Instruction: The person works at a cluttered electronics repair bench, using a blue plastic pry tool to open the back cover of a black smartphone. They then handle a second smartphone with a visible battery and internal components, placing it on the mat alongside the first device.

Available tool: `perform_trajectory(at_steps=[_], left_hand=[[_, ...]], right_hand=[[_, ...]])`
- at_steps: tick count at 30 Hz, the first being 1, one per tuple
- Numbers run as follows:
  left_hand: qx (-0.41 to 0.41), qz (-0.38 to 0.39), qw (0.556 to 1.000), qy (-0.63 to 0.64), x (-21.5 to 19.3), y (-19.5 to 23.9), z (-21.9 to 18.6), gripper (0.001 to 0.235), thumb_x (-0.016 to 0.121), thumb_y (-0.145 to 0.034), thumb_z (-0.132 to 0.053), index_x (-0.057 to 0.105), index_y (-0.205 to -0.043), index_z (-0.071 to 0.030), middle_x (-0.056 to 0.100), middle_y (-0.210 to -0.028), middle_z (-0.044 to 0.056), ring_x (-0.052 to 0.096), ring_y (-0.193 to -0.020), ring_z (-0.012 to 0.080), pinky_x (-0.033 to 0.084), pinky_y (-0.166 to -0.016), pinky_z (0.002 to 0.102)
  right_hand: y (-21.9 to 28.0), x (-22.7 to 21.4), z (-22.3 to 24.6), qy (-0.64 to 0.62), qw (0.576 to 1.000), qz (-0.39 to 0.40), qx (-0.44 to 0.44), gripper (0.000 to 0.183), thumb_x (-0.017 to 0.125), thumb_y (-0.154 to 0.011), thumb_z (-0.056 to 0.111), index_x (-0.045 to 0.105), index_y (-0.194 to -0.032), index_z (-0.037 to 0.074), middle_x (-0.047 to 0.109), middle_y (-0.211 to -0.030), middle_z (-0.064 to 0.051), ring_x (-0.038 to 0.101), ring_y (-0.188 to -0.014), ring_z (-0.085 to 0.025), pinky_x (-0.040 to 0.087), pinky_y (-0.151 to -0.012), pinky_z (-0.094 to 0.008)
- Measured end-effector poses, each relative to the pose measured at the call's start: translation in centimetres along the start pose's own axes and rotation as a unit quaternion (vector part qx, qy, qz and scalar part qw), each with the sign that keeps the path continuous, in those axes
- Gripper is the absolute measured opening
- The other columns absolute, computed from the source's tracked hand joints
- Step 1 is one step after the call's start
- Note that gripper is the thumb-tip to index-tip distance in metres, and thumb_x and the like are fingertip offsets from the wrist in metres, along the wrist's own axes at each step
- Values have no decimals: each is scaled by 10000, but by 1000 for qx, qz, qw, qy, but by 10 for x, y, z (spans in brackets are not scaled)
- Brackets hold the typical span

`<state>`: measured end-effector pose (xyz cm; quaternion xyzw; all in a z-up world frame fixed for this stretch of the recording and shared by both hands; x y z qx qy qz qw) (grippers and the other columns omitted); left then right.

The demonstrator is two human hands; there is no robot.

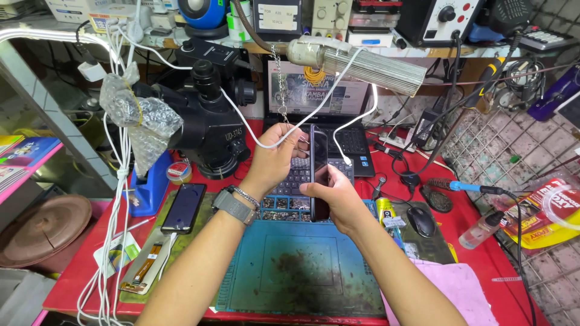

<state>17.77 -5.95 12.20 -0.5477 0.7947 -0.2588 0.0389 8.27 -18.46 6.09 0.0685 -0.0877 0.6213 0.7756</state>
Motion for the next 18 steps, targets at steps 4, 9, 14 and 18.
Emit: perform_trajectory(at_steps=[4,9,14,18], left_hand=[[12,-9,1000,6,2,4,-6,241,611,-1038,-223,658,-1055,12,728,-954,167,744,-829,189,646,-704,290],[29,-28,999,-16,1,5,-12,235,618,-1033,-199,653,-1039,34,722,-956,184,736,-831,205,649,-675,289],[45,-38,997,-45,1,8,-19,240,614,-1034,-196,654,-1029,41,730,-931,194,731,-787,198,644,-656,292],[68,-46,994,-77,2,12,-29,231,606,-1037,-206,640,-1018,22,731,-871,168,707,-694,154,624,-606,262]], right_hand=[[4,0,3,18,1000,-1,1,391,858,-679,15,619,-984,-36,519,-836,-92,584,-844,-199,578,-697,-342],[17,9,18,49,999,-6,11,440,871,-683,21,612,-1036,-24,537,-918,-147,536,-896,-238,542,-728,-380],[11,4,8,51,999,-9,8,460,877,-686,17,619,-1065,-26,549,-933,-147,540,-930,-240,539,-759,-374],[6,1,3,38,999,-14,4,458,899,-677,29,629,-1043,-24,560,-895,-131,562,-902,-237,554,-745,-363]])
Point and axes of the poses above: each hand's wrist, its own y-axis away from the middle knuckle, its own x-axis out of the palm, z = x × y, the point moved 8 cm from there along -y, towards the middle knuckle
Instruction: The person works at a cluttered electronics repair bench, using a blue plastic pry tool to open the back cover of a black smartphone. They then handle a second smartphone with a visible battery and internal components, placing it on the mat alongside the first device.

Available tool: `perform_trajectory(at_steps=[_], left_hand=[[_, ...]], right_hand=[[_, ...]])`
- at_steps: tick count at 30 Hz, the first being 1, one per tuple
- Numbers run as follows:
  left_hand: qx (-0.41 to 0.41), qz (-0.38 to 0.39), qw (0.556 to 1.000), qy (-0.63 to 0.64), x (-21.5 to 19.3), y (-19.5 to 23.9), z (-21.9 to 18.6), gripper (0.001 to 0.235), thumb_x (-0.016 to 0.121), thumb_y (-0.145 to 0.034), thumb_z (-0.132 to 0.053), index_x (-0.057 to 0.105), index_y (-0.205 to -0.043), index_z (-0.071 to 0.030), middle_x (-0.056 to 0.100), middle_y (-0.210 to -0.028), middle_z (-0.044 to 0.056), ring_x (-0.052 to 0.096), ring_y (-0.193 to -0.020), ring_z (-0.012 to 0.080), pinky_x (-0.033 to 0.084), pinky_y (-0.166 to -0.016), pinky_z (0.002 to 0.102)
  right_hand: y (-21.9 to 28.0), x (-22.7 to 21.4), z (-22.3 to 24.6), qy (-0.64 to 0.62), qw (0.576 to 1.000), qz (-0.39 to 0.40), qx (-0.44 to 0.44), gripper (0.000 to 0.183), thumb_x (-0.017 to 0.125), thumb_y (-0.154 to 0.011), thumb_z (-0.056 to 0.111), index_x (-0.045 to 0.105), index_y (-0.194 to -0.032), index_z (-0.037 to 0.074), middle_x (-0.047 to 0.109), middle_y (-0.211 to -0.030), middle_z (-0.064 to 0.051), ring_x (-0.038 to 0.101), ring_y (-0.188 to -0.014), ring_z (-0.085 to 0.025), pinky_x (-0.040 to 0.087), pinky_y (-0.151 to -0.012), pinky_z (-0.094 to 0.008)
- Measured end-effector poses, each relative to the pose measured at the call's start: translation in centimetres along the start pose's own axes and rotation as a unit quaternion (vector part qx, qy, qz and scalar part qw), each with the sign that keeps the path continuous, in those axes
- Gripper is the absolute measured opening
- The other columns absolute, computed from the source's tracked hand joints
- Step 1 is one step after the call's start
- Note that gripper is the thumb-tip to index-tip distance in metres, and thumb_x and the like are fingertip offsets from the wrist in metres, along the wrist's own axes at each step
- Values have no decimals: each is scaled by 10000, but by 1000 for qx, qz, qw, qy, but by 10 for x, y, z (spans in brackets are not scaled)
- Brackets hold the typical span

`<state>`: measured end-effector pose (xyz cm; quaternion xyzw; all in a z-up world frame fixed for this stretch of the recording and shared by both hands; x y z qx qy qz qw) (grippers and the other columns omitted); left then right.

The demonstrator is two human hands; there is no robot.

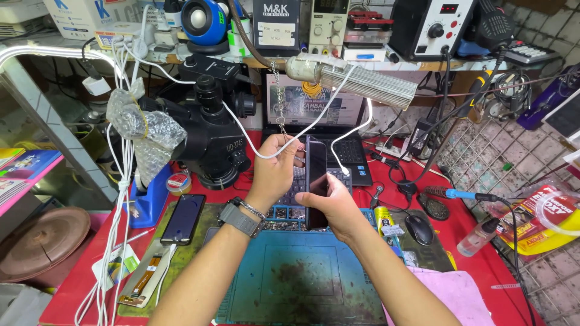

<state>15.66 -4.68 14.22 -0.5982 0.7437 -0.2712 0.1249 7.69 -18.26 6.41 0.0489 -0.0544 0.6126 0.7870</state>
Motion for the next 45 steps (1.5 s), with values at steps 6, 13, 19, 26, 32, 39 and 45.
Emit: perform_trajectory(at_steps=[6,13,19,26,32,39,45], left_hand=[[18,-9,999,-37,0,1,-1,230,608,-1037,-215,635,-1008,12,741,-829,174,723,-672,163,613,-590,274],[22,-24,998,-59,-1,-1,6,196,635,-1023,-191,663,-977,-2,738,-773,156,724,-666,163,591,-567,282],[15,-25,997,-69,1,-4,3,193,622,-1025,-198,673,-945,-30,752,-765,143,730,-656,155,595,-582,273],[3,-38,999,-29,1,-4,5,188,609,-1026,-175,657,-963,-4,743,-759,136,715,-634,143,594,-566,258],[7,-46,999,-25,3,-4,10,188,608,-1026,-167,653,-957,1,741,-748,136,717,-623,144,596,-556,256],[25,-72,996,-42,2,-3,13,183,622,-1019,-154,660,-926,0,746,-758,161,730,-632,175,597,-560,271],[17,-99,994,-35,5,-3,19,173,644,-999,-148,672,-904,-6,745,-734,136,717,-608,151,590,-546,262]], right_hand=[[0,0,3,21,999,-28,-13,471,953,-668,96,637,-1001,-10,580,-861,-121,586,-881,-224,558,-708,-344],[6,4,21,27,997,-54,-43,563,999,-622,119,639,-1035,-13,662,-871,-154,650,-877,-244,596,-740,-386],[-14,-7,7,52,994,-57,-76,651,1015,-607,128,629,-1111,-16,687,-942,-174,675,-938,-257,601,-797,-415],[-22,-13,-10,67,995,-26,-75,718,1009,-616,120,606,-1196,-12,671,-991,-193,668,-987,-306,610,-802,-432],[-18,-13,-7,94,992,-32,-78,802,1014,-606,144,588,-1265,-18,667,-1044,-220,671,-1039,-343,599,-842,-462],[6,-15,23,217,969,-100,-66,943,1021,-582,326,523,-1325,28,700,-1110,-195,701,-1111,-327,594,-922,-447],[16,-7,32,276,951,-131,-51,1204,987,-585,416,344,-1519,12,692,-1212,-213,687,-1185,-351,587,-971,-462]])
Point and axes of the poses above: each hand's wrist, its own y-axis away from the middle knuckle, its own x-axis out of the palm, z = x × y, the point moved 8 cm from there along -y, towards the middle knuckle
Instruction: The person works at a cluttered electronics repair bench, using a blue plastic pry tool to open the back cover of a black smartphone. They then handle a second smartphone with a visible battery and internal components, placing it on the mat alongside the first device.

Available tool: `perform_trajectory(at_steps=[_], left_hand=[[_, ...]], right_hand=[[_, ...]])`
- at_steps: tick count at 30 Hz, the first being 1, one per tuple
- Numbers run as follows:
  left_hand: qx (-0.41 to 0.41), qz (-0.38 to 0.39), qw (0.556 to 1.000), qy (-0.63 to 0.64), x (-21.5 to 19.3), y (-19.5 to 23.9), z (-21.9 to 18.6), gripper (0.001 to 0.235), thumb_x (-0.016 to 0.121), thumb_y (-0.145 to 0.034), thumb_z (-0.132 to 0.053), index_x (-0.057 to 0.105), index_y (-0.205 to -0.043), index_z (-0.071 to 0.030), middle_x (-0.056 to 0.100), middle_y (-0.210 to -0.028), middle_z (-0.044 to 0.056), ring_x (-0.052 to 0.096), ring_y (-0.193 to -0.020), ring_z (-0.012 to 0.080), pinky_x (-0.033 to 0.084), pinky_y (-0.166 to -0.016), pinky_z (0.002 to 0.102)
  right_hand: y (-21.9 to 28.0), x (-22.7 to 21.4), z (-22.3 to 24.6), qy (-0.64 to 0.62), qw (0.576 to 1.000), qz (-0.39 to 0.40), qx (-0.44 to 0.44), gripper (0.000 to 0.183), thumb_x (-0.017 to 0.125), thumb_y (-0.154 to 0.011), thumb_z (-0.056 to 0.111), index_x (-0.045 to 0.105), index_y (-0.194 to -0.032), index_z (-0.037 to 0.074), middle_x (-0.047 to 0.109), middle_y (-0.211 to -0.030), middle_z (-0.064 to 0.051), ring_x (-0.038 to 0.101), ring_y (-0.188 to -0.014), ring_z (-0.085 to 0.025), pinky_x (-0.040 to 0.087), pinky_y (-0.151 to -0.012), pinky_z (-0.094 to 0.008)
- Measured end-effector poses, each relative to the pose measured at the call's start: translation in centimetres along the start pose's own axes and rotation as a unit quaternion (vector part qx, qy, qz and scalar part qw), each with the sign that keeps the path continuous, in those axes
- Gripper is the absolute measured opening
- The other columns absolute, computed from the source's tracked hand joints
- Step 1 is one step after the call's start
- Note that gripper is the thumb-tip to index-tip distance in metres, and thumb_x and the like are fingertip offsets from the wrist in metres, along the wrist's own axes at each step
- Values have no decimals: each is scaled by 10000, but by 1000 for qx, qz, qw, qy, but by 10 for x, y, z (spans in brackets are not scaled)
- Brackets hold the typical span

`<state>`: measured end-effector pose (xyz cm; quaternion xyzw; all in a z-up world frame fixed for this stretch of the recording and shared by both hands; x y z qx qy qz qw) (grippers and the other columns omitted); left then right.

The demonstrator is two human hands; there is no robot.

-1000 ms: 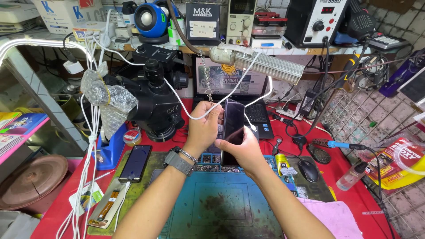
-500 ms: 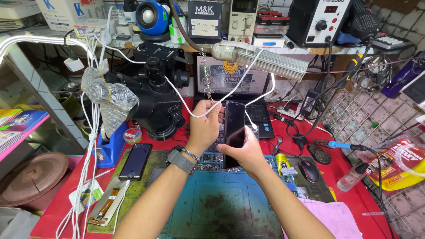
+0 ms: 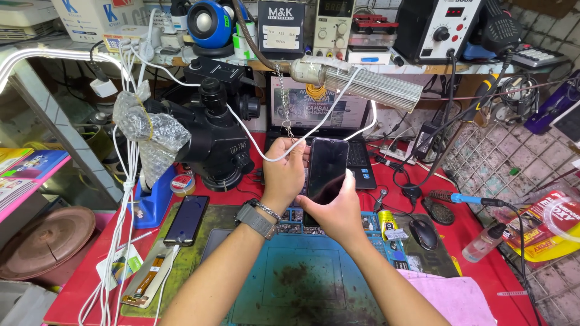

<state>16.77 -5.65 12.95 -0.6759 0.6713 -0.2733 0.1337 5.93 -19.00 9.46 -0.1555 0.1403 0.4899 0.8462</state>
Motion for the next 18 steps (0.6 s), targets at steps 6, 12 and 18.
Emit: perform_trajectory(at_steps=[6,12,18], left_hand=[[-15,-22,1000,4,3,-1,4,169,633,-990,-131,681,-884,-9,738,-708,102,690,-573,120,579,-522,248],[-47,44,997,38,13,4,-4,230,624,-1017,-158,670,-917,44,760,-788,208,747,-635,203,628,-555,308],[-58,68,995,48,18,4,-7,228,632,-1019,-157,663,-941,55,759,-798,222,759,-641,242,645,-555,332]], right_hand=[[7,-4,12,30,998,-47,-12,1184,972,-635,378,312,-1527,-35,666,-1241,-273,658,-1209,-419,576,-981,-523],[-61,45,-70,-307,936,163,-55,356,779,-718,18,577,-1010,36,545,-756,-57,615,-506,-169,487,-384,-258],[-38,44,-38,-371,890,258,-57,856,648,-627,-22,512,-1469,47,514,-866,-109,529,-680,-179,463,-505,-296]])
Point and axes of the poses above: each hand's wrist, its own y-axis away from the middle knuckle, its own x-axis out of the palm, z = x × y, the point moved 8 cm from there along -y, towards the middle knuckle
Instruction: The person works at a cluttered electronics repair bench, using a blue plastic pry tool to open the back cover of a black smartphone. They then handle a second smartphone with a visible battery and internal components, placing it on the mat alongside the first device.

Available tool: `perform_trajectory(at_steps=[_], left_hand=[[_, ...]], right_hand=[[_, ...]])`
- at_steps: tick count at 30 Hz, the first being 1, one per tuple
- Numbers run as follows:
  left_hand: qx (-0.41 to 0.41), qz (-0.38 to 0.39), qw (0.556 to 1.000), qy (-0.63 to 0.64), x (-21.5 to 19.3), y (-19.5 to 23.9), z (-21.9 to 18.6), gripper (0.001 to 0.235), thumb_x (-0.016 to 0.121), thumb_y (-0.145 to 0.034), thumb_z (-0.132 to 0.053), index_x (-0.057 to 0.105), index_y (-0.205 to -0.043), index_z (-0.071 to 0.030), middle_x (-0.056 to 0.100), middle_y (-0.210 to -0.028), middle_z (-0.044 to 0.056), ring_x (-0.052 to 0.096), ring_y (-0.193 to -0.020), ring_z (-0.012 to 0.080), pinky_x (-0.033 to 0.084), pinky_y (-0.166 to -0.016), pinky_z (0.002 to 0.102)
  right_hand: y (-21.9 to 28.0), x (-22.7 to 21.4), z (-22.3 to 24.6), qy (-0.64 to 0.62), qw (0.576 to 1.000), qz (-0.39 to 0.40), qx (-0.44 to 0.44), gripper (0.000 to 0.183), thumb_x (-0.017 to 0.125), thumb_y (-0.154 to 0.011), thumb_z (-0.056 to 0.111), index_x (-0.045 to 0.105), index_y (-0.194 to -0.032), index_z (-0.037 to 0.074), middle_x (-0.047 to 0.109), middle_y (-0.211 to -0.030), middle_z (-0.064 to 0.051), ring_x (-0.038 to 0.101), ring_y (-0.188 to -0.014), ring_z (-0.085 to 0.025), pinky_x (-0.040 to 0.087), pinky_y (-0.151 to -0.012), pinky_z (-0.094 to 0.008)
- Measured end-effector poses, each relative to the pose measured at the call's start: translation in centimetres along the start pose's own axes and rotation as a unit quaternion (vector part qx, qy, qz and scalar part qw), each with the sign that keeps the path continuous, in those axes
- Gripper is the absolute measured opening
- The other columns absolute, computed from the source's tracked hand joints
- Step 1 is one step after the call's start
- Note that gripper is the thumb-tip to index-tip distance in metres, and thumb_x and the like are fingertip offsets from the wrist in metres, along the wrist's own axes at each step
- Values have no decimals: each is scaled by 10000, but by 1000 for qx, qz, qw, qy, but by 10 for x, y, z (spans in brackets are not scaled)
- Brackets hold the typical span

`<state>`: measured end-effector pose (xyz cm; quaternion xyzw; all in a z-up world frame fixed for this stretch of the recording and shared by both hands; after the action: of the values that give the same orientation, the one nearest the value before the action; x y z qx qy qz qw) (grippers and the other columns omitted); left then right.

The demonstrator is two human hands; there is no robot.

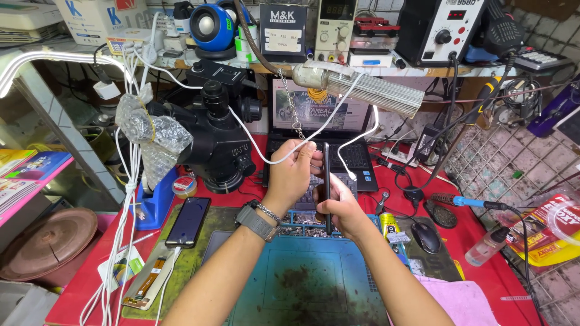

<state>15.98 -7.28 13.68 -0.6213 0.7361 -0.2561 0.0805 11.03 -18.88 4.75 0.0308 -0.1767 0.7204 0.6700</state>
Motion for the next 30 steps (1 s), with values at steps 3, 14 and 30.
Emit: perform_trajectory(at_steps=[3,14,30], left_hand=[[0,4,1000,-1,-1,-2,-2,220,636,-1018,-151,668,-952,57,759,-806,224,764,-667,242,649,-575,340],[13,9,999,-38,-9,3,-17,226,669,-996,-171,697,-923,42,770,-832,227,779,-720,256,647,-615,340],[30,-21,993,-115,-24,-2,-6,202,684,-974,-192,724,-897,-10,775,-769,153,763,-673,195,598,-612,286]], right_hand=[[-10,-6,-8,-13,1000,21,-6,898,624,-603,-42,509,-1489,57,522,-885,-121,539,-659,-181,454,-505,-296],[-18,-7,-13,16,1000,14,-6,934,648,-574,-44,488,-1492,14,533,-894,-146,526,-665,-190,470,-518,-302],[-27,-15,-13,102,989,-105,-26,362,806,-660,-50,604,-943,50,578,-765,-60,601,-767,-161,538,-622,-265]])
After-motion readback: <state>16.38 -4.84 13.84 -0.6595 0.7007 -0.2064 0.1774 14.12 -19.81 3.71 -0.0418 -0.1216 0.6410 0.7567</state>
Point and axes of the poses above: each hand's wrist, its own y-axis away from the middle knuckle, its own x-axis out of the palm, z = x × y, the point moved 8 cm from there along -y, towards the middle knuckle
